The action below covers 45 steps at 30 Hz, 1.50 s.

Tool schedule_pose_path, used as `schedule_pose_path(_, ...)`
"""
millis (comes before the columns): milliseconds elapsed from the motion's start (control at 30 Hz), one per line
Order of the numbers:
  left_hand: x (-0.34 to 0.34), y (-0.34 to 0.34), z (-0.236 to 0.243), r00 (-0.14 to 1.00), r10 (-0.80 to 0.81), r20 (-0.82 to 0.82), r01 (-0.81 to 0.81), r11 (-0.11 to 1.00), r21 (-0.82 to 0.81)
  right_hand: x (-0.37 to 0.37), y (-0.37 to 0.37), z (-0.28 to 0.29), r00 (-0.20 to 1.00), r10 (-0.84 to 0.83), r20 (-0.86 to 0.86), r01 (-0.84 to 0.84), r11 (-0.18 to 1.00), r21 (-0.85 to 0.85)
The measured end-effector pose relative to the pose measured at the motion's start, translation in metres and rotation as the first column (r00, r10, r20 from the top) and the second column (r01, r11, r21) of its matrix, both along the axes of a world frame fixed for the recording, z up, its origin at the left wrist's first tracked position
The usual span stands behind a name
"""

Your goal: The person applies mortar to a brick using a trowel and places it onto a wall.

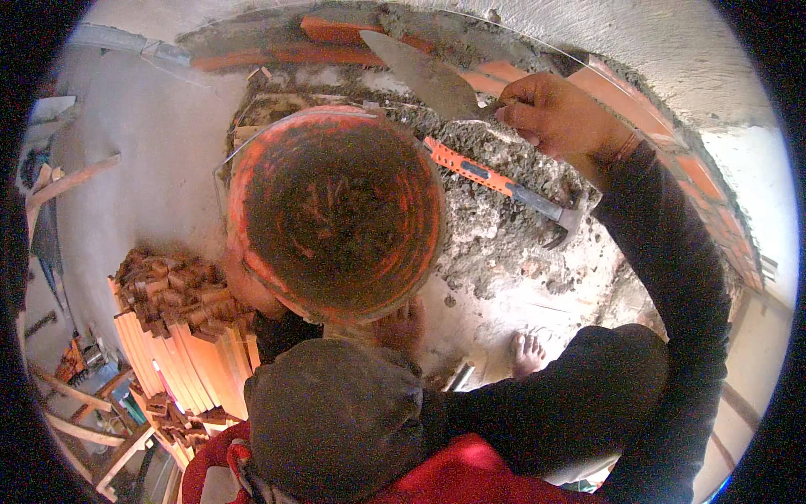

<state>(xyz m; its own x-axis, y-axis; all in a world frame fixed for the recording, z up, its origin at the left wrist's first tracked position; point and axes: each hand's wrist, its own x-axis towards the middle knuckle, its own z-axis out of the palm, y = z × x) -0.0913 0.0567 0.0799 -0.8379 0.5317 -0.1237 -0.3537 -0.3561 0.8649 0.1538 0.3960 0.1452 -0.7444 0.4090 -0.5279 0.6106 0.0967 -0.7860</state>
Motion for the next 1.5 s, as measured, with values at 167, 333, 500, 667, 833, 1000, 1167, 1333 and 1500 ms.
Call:
schedule_pose_path(167, 0.0, -0.001, -0.007, 0.999, 0.036, 0.013, -0.035, 0.996, -0.085, 0.007, -0.022, -0.002, 0.977, 0.203, 0.071, -0.195, 0.696, 0.691)
schedule_pose_path(333, -0.003, -0.006, -0.022, 0.971, 0.131, -0.2, -0.174, 0.961, -0.216, 0.006, -0.041, -0.056, 0.997, -0.008, 0.076, -0.058, 0.576, 0.816)
schedule_pose_path(500, -0.014, -0.01, -0.028, 0.984, 0.003, -0.177, -0.058, 0.95, -0.306, -0.016, -0.04, -0.062, 0.998, -0.064, 0.019, 0.018, 0.529, 0.848)
schedule_pose_path(667, -0.015, -0.005, -0.016, 0.989, -0.006, -0.146, -0.035, 0.961, -0.274, 0.001, -0.04, -0.056, 0.988, -0.093, 0.124, -0.042, 0.61, 0.791)
schedule_pose_path(833, -0.001, 0.011, -0.004, 0.991, 0.135, -0.022, -0.137, 0.973, -0.188, 0.033, -0.046, -0.055, 0.991, -0.123, 0.051, 0.029, 0.577, 0.816)
schedule_pose_path(1000, -0.008, 0.007, -0.003, 0.979, 0.019, -0.205, -0.066, 0.971, -0.229, 0.009, -0.048, -0.058, 0.973, -0.173, 0.151, -0.041, 0.518, 0.855)
schedule_pose_path(1167, 0.006, 0.031, 0.02, 0.991, -0.133, -0.01, 0.133, 0.99, 0.046, 0.056, -0.045, -0.064, 0.958, -0.276, 0.083, 0.081, 0.535, 0.841)
schedule_pose_path(1333, 0.003, 0.025, 0.019, 0.981, -0.138, 0.135, 0.133, 0.99, 0.041, 0.121, -0.038, -0.076, 0.939, -0.312, 0.147, 0.05, 0.544, 0.838)
schedule_pose_path(1500, -0.007, 0.016, 0.0, 0.999, -0.03, -0.028, 0.027, 0.996, -0.086, 0.16, -0.05, -0.068, 0.917, -0.352, 0.19, 0.063, 0.595, 0.801)
